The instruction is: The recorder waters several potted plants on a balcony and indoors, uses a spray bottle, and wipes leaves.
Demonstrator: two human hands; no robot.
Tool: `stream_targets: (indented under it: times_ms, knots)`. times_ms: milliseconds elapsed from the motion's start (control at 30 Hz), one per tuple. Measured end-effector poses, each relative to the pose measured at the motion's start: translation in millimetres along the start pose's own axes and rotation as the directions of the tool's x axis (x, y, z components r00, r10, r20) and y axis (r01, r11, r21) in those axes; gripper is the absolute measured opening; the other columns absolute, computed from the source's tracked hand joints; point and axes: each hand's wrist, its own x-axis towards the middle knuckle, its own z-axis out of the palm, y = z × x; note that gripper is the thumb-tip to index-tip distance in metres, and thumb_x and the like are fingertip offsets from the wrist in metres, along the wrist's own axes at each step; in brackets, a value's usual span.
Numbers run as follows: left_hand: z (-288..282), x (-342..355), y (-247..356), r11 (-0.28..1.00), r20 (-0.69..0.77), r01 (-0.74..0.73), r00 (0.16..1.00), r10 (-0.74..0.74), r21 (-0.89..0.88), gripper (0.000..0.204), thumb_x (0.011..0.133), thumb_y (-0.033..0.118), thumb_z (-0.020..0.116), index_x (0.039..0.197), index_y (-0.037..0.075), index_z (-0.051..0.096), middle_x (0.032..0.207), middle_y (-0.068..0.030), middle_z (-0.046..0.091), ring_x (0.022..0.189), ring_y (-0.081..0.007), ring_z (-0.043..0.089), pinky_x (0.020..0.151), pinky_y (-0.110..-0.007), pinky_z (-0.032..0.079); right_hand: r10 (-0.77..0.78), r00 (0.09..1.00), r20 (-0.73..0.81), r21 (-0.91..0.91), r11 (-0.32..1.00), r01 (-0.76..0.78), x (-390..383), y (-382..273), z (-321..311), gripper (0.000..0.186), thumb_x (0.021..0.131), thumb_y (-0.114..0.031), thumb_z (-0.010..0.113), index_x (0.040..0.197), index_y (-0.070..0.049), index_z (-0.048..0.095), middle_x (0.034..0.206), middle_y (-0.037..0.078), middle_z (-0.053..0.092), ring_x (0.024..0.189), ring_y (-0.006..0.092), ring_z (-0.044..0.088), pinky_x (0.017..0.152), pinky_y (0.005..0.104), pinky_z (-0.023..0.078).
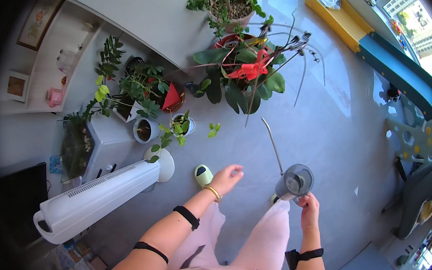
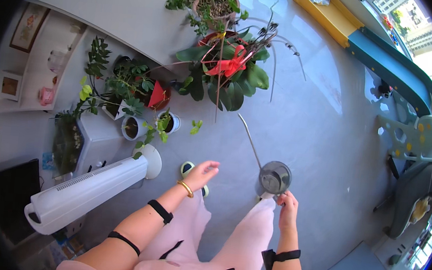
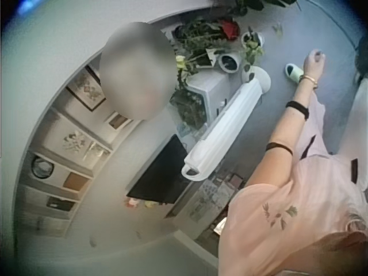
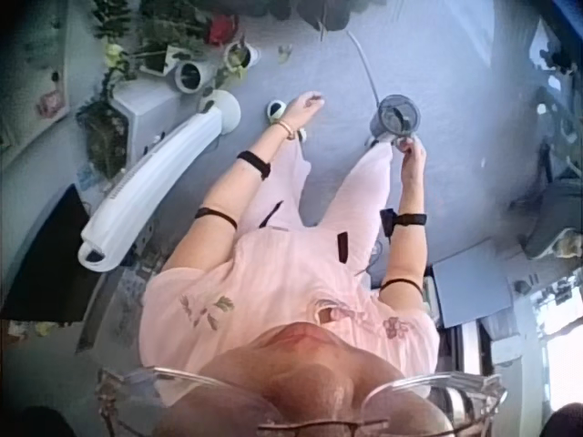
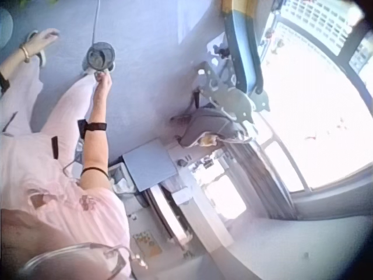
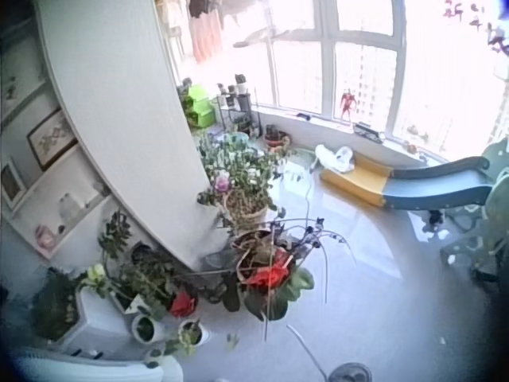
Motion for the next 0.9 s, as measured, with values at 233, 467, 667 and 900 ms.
stream_targets:
  times_ms: [233, 467, 667, 900]
  knots:
    - [-27.8, 86.1, -58.5, 0.987, -0.204, -0.106, 0.976, 0.079, -0.123, 0.047, 0.083, 0.029, 0.057, 0.12, 0.002, 0.044, 0.117, -0.0156, 0.053, 0.098, -0.0237, 0.056, 0.082, -0.032, 0.045, -0.06, 0.996, 0.059, -0.051, 0.997, 0.063, 62.2, 38.5, 78.2, 0.013, 0.076, -0.011, 0.046, 0.063, -0.007, 0.045, 0.06, -0.001, 0.042, 0.06, 0.0086, 0.038, 0.06, 0.0222, 0.029]
    - [-12.9, 224.5, -72.6, 0.848, -0.367, -0.236, 0.929, 0.053, -0.474, 0.053, 0.086, 0.037, 0.053, 0.118, -0.004, 0.044, 0.119, -0.0173, 0.05, 0.11, -0.0238, 0.048, 0.093, -0.031, 0.037, -0.123, 0.973, 0.194, -0.195, 0.967, 0.161, 156.6, 58.2, 109.1, 0.02, 0.081, -0.011, 0.047, 0.062, -0.008, 0.039, 0.059, -0.002, 0.034, 0.056, 0.0084, 0.032, 0.055, 0.0229, 0.027]
    - [-1.6, 302.0, -69.2, 0.772, -0.26, -0.327, 0.941, 0.215, -0.546, 0.06, 0.086, 0.057, 0.039, 0.097, 0.0, 0.056, 0.093, -0.0076, 0.058, 0.089, -0.0148, 0.053, 0.079, -0.025, 0.04, -0.125, 0.948, 0.292, -0.257, 0.945, 0.204, 211.3, 58.0, 112.7, 0.022, 0.085, -0.014, 0.048, 0.065, -0.007, 0.045, 0.059, -0.003, 0.039, 0.057, 0.0067, 0.034, 0.054, 0.0214, 0.028]
    - [9.5, 330.6, -76.1, 0.642, -0.161, -0.308, 0.947, 0.278, -0.702, 0.03, 0.093, 0.03, 0.042, 0.105, 0.003, 0.047, 0.088, -0.0096, 0.061, 0.067, -0.0151, 0.062, 0.055, -0.026, 0.051, -0.07, 0.925, 0.374, -0.325, 0.924, 0.202, 208.8, 29.4, 120.3, 0.016, 0.085, -0.014, 0.048, 0.078, -0.002, 0.055, 0.064, -0.002, 0.046, 0.061, 0.0086, 0.041, 0.058, 0.0216, 0.033]
